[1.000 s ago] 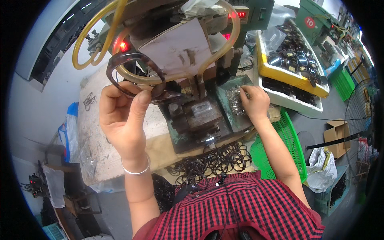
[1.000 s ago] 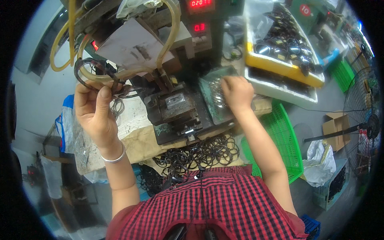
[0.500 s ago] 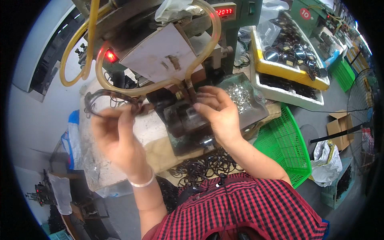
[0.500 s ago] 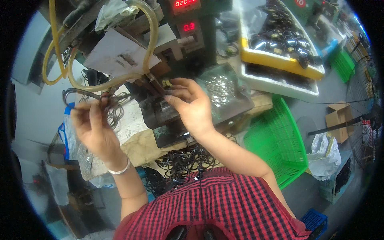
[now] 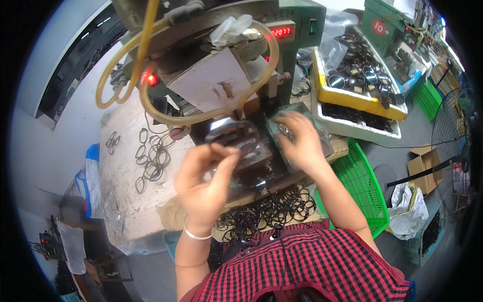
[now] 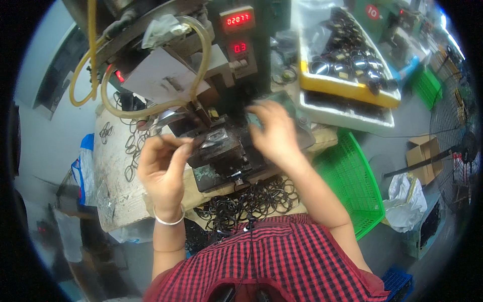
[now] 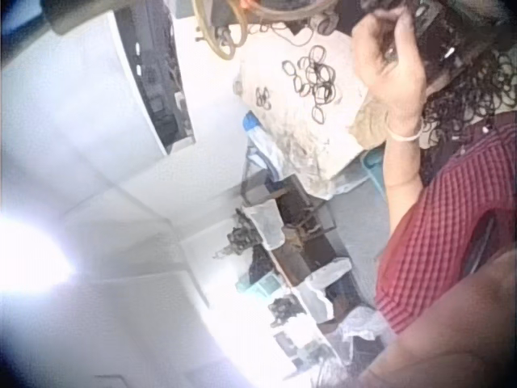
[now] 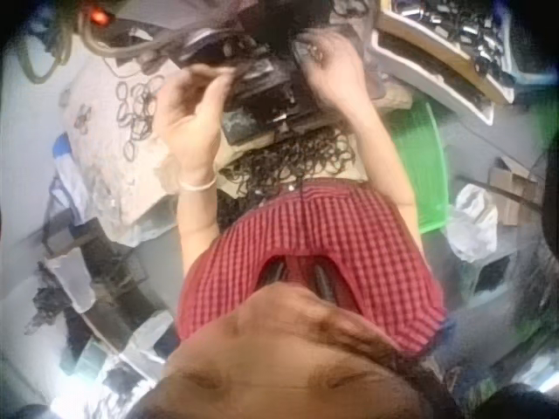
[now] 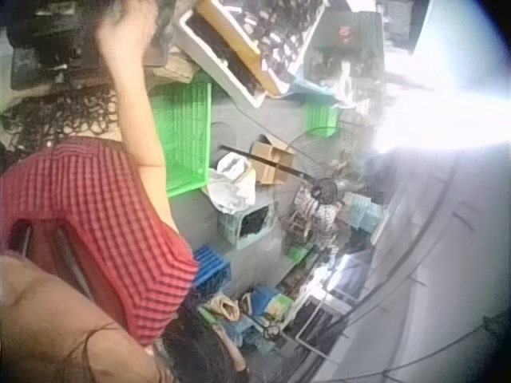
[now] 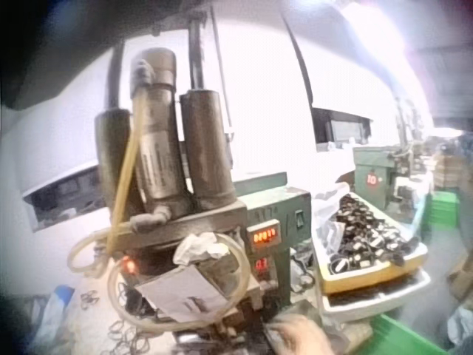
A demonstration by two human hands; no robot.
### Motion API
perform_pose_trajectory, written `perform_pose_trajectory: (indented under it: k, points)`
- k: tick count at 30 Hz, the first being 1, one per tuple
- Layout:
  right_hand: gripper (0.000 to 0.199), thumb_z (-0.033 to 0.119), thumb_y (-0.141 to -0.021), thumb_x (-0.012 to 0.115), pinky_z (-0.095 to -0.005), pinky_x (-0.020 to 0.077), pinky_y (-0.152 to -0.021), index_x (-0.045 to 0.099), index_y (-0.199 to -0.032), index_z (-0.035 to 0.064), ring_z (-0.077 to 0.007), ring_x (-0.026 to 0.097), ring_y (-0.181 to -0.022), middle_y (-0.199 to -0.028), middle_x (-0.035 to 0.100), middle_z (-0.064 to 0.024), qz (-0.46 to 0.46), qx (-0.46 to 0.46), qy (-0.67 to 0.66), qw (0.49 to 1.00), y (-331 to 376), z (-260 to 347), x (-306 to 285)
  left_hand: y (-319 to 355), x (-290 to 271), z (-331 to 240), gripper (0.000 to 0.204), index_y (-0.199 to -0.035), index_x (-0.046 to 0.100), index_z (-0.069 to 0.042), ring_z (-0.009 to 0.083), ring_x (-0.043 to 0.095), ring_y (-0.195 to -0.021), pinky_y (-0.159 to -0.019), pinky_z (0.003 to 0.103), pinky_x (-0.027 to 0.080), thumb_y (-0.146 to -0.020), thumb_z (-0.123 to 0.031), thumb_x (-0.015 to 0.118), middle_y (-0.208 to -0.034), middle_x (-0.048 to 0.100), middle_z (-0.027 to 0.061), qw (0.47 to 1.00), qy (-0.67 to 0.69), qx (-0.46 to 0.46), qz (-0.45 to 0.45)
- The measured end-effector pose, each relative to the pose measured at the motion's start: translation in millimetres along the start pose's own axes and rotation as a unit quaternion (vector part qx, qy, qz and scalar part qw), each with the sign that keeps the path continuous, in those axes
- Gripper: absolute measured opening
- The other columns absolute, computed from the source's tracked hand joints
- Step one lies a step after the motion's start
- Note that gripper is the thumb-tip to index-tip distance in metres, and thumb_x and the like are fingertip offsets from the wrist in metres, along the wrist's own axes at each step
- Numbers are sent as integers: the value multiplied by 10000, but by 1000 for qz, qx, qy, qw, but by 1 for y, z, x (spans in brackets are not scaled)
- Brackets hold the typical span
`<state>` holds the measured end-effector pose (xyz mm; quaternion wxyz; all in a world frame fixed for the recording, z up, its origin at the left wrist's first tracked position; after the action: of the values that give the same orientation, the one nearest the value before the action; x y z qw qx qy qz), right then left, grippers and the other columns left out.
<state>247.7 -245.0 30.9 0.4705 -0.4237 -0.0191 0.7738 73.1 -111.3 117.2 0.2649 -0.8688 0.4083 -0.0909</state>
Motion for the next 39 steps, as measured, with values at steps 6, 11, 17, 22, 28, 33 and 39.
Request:
perform_pose_trajectory:
  k: [6, 11, 17, 22, 28, 33, 39]
  points:
    - [186, 160, -731, 730, -460, 456, -936, 703, -892, 70, -329, 531, -1190, -1143, 647, -133, -79, 7, 146, 986, 12, -79, 15, -20, 12, 16, 148, -959, 566, 9, 87, 595, -818, -760, 213, 472, -861, 20, 676, -910, 633, 39, 1000, -11, -14, 19]
    - [148, 134, -736, 690, -438, 496, -838, 651, -859, 61, -334, 613, -1019, -1028, 669, -122, -153, -11, 93, 984, -11, -73, 20, -20, 13, 24, 181, -991, 581, 25, 85, 579, -811, -739, 219, 474, -849, 13, 691, -917, 630, 48, 999, -43, 0, 14]
    - [148, 155, -831, 576, -472, 483, -787, 615, -907, 34, -392, 606, -887, -914, 642, -195, -55, 78, 100, 990, -1, -68, 25, 19, -1, 33, 217, -1099, 567, 36, 190, 629, -940, -882, 296, 497, -889, 25, 620, -1026, 648, 126, 997, -57, 40, -30]
    - [204, 205, -963, 576, -264, 468, -721, 656, -954, 17, -130, 591, -772, -816, 640, -19, -224, 176, -232, 930, 33, -90, 3, 21, -144, 63, 152, -1047, 604, 16, 195, 619, -952, -873, 313, 487, -909, -45, 589, -1002, 655, 130, 896, -213, 52, -385]
    - [181, 174, -905, 665, -207, 434, -687, 685, -973, 8, -51, 542, -764, -852, 656, 3, -195, 230, -380, 874, 4, -86, 38, -83, -228, 168, 137, -882, 701, -8, 298, 599, -960, -880, 395, 456, -819, -116, 647, -990, 678, 150, 837, -523, 9, -158]
    - [150, 74, -849, 686, -228, 477, -767, 695, -986, 14, -86, 614, -831, -892, 697, -31, -97, 158, -308, 933, 1, -54, 33, -92, -241, 257, 202, -910, 727, -60, 353, 592, -967, -896, 441, 453, -820, -197, 607, -1009, 682, 145, 675, -721, -152, -35]
    - [144, 41, -852, 651, -244, 486, -773, 685, -985, -2, -106, 627, -847, -916, 702, -57, -145, 178, -159, 960, 46, -81, -16, -46, -196, 263, 217, -917, 711, -17, 373, 588, -987, -880, 423, 470, -830, -188, 610, -1069, 662, 173, 744, -630, -220, -9]
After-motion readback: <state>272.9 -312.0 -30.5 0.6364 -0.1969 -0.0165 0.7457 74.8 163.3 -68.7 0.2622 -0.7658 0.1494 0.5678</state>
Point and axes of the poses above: each hand's wrist, its own y-axis away from the middle knuckle, its own x-axis out of the palm, z = x × y, the point moved 5 cm from there along -y, towards the middle knuckle
